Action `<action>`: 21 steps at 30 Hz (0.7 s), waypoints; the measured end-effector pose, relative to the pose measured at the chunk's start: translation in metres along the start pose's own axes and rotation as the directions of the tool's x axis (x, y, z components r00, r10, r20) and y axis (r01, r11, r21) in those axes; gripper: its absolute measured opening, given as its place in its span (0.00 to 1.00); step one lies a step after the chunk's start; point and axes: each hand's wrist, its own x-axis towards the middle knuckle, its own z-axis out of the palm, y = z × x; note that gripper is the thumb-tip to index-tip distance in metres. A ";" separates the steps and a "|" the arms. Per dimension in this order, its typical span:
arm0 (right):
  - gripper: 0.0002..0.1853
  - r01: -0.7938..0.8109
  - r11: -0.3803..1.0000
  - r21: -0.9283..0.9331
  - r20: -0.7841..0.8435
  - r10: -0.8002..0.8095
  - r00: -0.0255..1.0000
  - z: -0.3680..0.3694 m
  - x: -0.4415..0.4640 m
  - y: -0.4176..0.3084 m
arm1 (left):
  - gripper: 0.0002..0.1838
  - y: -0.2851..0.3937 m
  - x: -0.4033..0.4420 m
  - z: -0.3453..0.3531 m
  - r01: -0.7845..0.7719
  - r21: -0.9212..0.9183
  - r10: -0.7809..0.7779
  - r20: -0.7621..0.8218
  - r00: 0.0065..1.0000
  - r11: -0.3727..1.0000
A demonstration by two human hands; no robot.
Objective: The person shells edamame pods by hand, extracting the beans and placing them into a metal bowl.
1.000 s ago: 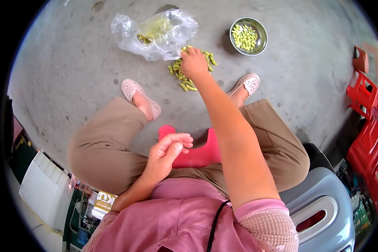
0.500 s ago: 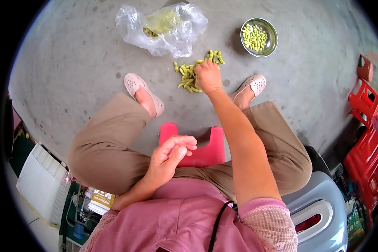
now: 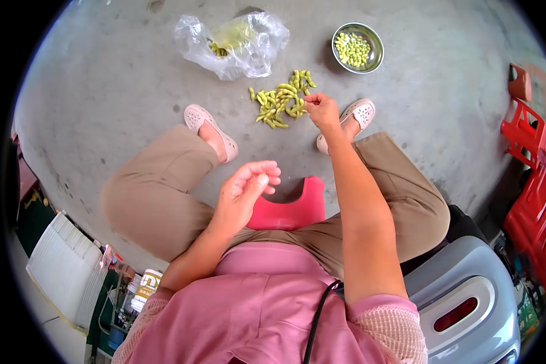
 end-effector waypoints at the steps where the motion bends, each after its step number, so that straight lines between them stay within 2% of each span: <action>1: 0.07 0.021 1.000 0.002 -0.008 -0.021 1.000 -0.008 -0.014 -0.016 | 0.13 -0.003 -0.001 0.000 -0.021 0.005 0.021 0.007 1.000 1.000; 3: 0.08 -0.135 0.982 0.134 0.125 0.119 0.985 -0.024 -0.044 -0.046 | 0.13 -0.008 -0.001 -0.001 -0.062 0.000 0.062 -0.057 0.996 0.998; 5: 0.09 -0.117 0.974 0.193 0.164 0.086 0.983 -0.033 -0.072 -0.060 | 0.14 -0.014 -0.002 -0.003 -0.096 0.046 0.100 -0.087 0.991 0.994; 7: 0.09 -0.046 0.967 0.252 0.220 -0.011 0.975 -0.040 -0.111 -0.081 | 0.16 -0.022 -0.003 -0.004 -0.188 0.250 0.225 -0.128 0.966 0.950; 8: 0.09 -0.011 0.973 0.231 0.231 -0.043 0.972 -0.042 -0.133 -0.090 | 0.16 -0.021 -0.005 -0.004 -0.203 0.258 0.240 -0.120 0.963 0.945; 11: 0.09 0.054 0.950 0.307 0.241 -0.133 0.961 -0.039 -0.185 -0.089 | 0.18 -0.019 -0.014 -0.005 -0.160 0.283 0.180 -0.048 0.982 0.946; 12: 0.10 0.059 0.955 0.291 0.249 -0.135 0.959 -0.037 -0.204 -0.090 | 0.18 -0.018 -0.017 -0.010 -0.011 0.132 0.002 0.065 0.998 0.991; 13: 0.10 0.071 0.952 0.298 0.242 -0.148 0.959 -0.035 -0.212 -0.085 | 0.19 -0.017 -0.020 -0.012 0.161 0.003 -0.158 0.202 0.967 0.987; 14: 0.09 0.134 0.935 0.329 0.230 -0.217 0.949 -0.032 -0.219 -0.076 | 0.18 -0.018 -0.024 -0.011 0.194 -0.046 -0.178 0.234 0.956 0.980; 16: 0.10 0.214 0.897 0.388 0.215 -0.314 0.925 -0.028 -0.226 -0.063 | 0.16 -0.023 -0.026 -0.015 0.181 0.009 -0.176 0.278 0.944 0.984; 17: 0.10 0.220 0.891 0.396 0.210 -0.321 0.924 -0.026 -0.228 -0.058 | 0.15 -0.026 -0.027 -0.017 0.172 0.052 -0.180 0.319 0.931 0.984; 20: 0.08 0.237 0.844 0.481 0.156 -0.349 0.924 -0.015 -0.230 -0.046 | 0.13 -0.031 -0.032 -0.017 0.123 0.125 -0.155 0.300 0.941 0.985; 21: 0.08 0.128 0.806 0.578 0.142 -0.254 0.957 -0.010 -0.230 -0.040 | 0.13 -0.034 -0.034 -0.016 0.119 0.131 -0.154 0.301 0.941 0.984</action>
